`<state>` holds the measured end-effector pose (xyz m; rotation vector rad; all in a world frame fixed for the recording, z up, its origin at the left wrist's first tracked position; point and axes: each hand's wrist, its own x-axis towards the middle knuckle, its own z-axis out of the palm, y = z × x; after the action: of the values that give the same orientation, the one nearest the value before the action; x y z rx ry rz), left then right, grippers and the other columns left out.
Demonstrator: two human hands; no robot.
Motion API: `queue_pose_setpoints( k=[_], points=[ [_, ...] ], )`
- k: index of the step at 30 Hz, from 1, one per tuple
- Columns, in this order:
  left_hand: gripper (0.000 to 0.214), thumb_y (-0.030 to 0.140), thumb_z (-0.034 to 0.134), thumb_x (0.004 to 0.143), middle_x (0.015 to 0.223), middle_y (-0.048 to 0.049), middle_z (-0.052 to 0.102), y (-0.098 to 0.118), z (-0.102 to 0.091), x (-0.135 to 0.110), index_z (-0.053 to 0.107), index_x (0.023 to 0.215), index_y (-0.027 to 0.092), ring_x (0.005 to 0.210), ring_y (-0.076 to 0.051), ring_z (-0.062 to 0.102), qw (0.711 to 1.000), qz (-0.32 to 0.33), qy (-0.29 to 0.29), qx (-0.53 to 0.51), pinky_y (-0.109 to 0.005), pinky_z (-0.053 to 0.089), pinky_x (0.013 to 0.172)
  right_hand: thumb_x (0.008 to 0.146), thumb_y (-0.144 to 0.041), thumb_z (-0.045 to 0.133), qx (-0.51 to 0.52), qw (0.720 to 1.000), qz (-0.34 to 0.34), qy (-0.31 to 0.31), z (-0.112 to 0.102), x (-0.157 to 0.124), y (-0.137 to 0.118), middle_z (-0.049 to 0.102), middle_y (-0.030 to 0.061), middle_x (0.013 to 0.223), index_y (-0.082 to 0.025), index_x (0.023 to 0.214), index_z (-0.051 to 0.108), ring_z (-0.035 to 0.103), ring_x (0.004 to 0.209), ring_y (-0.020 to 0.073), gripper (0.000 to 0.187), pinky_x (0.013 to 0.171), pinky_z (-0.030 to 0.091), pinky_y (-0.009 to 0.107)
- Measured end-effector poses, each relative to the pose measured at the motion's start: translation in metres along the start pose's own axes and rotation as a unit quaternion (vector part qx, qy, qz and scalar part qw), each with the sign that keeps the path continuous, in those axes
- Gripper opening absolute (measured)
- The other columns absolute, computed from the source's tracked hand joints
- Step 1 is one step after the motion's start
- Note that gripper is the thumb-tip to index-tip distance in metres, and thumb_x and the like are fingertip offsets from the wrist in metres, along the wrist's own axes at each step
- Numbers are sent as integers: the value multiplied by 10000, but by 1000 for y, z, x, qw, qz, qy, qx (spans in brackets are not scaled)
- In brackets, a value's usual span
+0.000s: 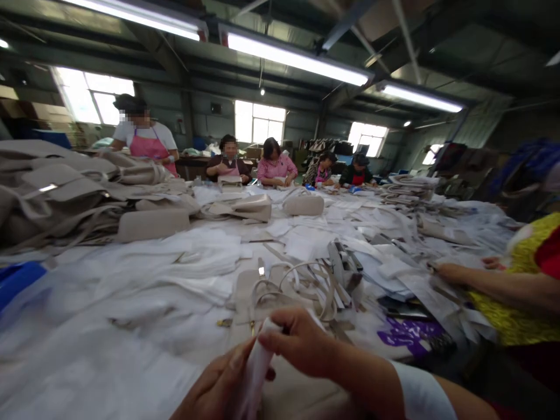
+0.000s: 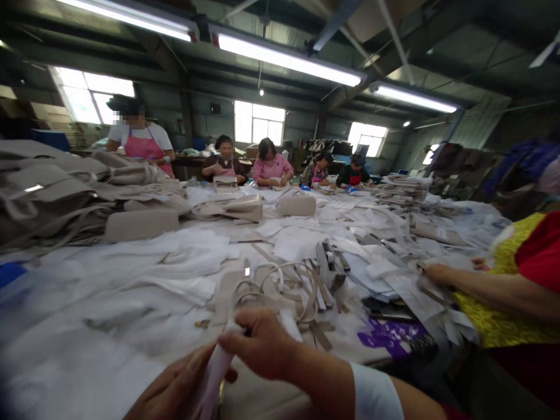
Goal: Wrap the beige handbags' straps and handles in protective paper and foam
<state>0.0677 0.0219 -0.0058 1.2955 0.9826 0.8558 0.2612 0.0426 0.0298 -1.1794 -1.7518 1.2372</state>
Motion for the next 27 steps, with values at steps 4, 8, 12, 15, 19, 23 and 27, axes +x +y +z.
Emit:
queue_pose_setpoints(
  k=[4, 8, 12, 15, 19, 23, 27],
  points=[
    [407, 509, 493, 926, 960, -91, 747, 2, -11, -14, 773, 938, 214, 991, -269, 671, 987, 69, -45, 136, -399, 543, 906, 870, -386, 575, -89, 994, -51, 30, -11, 0, 1, 449, -31, 599, -177, 614, 530, 419, 599, 107, 334, 555, 336, 236],
    [350, 396, 500, 935, 939, -81, 737, 2, -1, -19, 756, 772, 223, 1049, -270, 657, 979, 69, -37, 190, -389, 549, 886, 896, -408, 556, -83, 996, -36, 18, -12, 4, 6, 464, -26, 610, -181, 647, 553, 425, 606, 114, 337, 560, 342, 241],
    [253, 246, 513, 909, 1030, -57, 722, 1, 11, -20, 734, 790, 211, 996, -219, 666, 986, 69, -19, 150, -326, 540, 891, 884, -430, 582, -77, 996, -16, 34, -11, 3, 4, 475, -22, 609, -175, 642, 565, 424, 602, 113, 352, 554, 345, 240],
    [239, 170, 500, 881, 1094, -57, 706, -5, 14, -19, 729, 821, 201, 1007, -213, 649, 990, 73, 12, 124, -322, 518, 924, 863, -485, 620, 24, 1000, 10, 5, -13, 0, 8, 492, -27, 624, -160, 752, 625, 424, 589, 103, 343, 544, 352, 231],
    [228, 179, 494, 886, 1075, -66, 698, -9, 13, -18, 715, 829, 179, 991, -208, 635, 992, 66, 13, 103, -305, 500, 914, 762, -444, 752, 164, 972, 85, -145, -12, -5, 14, 625, -2, 726, -152, 927, 696, 530, 634, 111, 340, 608, 444, 230],
    [213, 179, 490, 881, 967, -54, 679, -7, 14, -17, 678, 784, 166, 946, -189, 619, 990, 59, -9, 127, -271, 483, 868, 660, -267, 817, 165, 963, 147, -155, 5, -10, 12, 738, 27, 848, -167, 859, 758, 659, 825, 179, 230, 787, 515, 276],
    [221, 111, 462, 846, 902, -49, 657, -7, 15, -16, 659, 764, 168, 913, -186, 598, 979, 77, -3, 187, -286, 475, 863, 697, -233, 740, 79, 984, 154, -51, 23, -11, 9, 741, 33, 722, -150, 691, 758, 662, 724, 181, 84, 659, 509, 254]
  ],
)
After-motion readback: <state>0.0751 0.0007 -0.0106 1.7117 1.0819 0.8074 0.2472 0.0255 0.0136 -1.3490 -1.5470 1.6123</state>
